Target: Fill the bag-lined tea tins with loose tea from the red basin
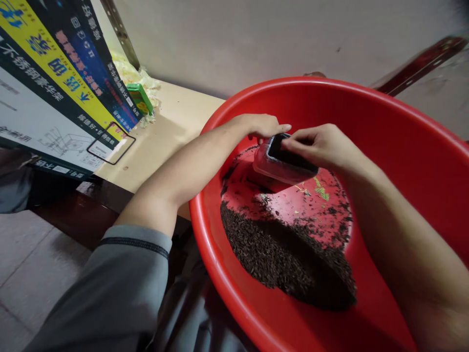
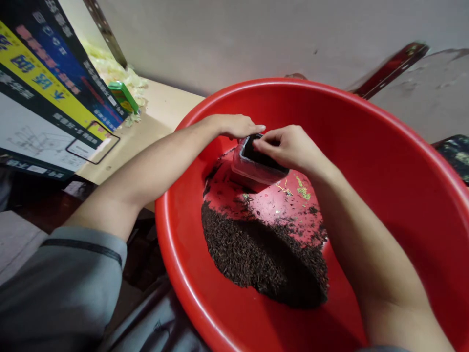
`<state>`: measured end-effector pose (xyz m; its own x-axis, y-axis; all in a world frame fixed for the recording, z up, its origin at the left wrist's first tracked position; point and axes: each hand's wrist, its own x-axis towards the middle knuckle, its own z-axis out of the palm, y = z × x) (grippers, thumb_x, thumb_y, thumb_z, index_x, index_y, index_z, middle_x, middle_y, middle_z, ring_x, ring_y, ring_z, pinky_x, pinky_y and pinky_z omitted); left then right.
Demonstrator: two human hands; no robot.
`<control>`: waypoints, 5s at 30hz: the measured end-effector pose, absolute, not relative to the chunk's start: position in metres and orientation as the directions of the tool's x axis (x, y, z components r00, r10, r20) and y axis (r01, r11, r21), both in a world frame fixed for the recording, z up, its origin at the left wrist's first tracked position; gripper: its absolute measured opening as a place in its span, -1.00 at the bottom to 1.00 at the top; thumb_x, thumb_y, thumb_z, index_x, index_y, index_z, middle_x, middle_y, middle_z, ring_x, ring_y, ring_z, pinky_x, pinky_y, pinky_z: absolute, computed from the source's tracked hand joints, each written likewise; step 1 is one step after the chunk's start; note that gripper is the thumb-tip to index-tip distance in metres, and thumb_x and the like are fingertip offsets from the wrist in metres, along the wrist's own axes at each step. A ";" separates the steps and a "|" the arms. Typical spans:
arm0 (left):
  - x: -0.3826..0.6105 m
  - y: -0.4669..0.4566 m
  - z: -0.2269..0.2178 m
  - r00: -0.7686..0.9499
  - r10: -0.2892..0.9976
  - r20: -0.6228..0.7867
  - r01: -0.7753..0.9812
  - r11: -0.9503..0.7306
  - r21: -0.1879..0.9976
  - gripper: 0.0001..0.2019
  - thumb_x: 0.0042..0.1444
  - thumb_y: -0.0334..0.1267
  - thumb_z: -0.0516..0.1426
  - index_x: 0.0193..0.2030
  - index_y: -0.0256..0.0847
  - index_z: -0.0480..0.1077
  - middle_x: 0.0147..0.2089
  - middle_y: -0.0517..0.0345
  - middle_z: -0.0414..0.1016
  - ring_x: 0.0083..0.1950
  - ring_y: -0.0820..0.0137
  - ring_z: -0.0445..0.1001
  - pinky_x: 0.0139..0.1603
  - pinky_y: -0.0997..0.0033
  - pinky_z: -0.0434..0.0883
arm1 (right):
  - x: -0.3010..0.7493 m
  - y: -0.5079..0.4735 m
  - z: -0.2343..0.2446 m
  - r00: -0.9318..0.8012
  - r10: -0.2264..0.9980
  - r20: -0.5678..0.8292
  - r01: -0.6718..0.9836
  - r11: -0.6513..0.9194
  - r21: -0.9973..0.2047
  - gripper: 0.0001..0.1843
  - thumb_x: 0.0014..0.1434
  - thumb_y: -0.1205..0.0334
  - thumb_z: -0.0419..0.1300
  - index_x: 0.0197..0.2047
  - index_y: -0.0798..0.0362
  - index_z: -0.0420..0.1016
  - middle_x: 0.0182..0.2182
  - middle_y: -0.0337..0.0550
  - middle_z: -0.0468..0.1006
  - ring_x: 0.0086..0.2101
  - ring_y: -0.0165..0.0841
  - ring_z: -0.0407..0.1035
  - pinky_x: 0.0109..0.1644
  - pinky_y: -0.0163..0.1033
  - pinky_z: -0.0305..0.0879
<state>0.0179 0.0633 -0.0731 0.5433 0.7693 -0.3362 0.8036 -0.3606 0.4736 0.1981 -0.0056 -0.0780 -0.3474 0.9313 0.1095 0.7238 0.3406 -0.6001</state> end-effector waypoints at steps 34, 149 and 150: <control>0.021 0.064 -0.076 0.619 0.724 -0.304 0.758 -0.451 0.472 -0.38 0.32 0.28 -0.21 -0.41 -0.22 0.27 -0.12 -0.20 0.51 -0.32 0.30 0.36 -0.22 0.20 0.29 | 0.106 -0.178 -0.208 -0.553 0.742 -0.380 0.724 0.202 -0.660 -0.72 0.45 0.13 -0.04 -0.12 0.10 0.40 -0.22 0.09 0.59 -0.26 -0.21 0.51 -0.14 -0.18 0.32; 0.021 0.073 -0.084 0.512 0.782 -0.354 0.816 -0.316 0.484 -0.35 0.24 0.29 -0.04 0.03 -0.22 0.57 -0.17 -0.09 0.60 0.00 0.03 0.50 -0.02 0.15 0.36 | 0.205 -0.022 -0.062 -0.041 0.989 0.139 0.542 0.139 -0.829 -0.79 -0.09 0.48 0.44 -0.31 0.09 0.75 -0.39 -0.06 0.70 -0.40 -0.35 0.53 -0.18 -0.15 0.51; 0.021 0.075 -0.086 0.512 0.783 -0.353 0.814 -0.312 0.490 -0.35 0.23 0.29 -0.03 0.03 -0.22 0.57 -0.17 -0.09 0.59 -0.01 0.02 0.51 -0.03 0.14 0.36 | 0.206 -0.021 -0.064 -0.070 0.985 0.159 0.587 0.169 -0.792 -0.78 -0.07 0.48 0.42 -0.30 0.08 0.75 -0.39 -0.07 0.70 -0.39 -0.35 0.53 -0.17 -0.16 0.50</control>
<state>0.0214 0.0745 -0.0856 0.5121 0.7830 -0.3531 0.8142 -0.3117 0.4897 0.2062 -0.0213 -0.0640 -0.0695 0.9849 0.1588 0.5871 0.1691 -0.7916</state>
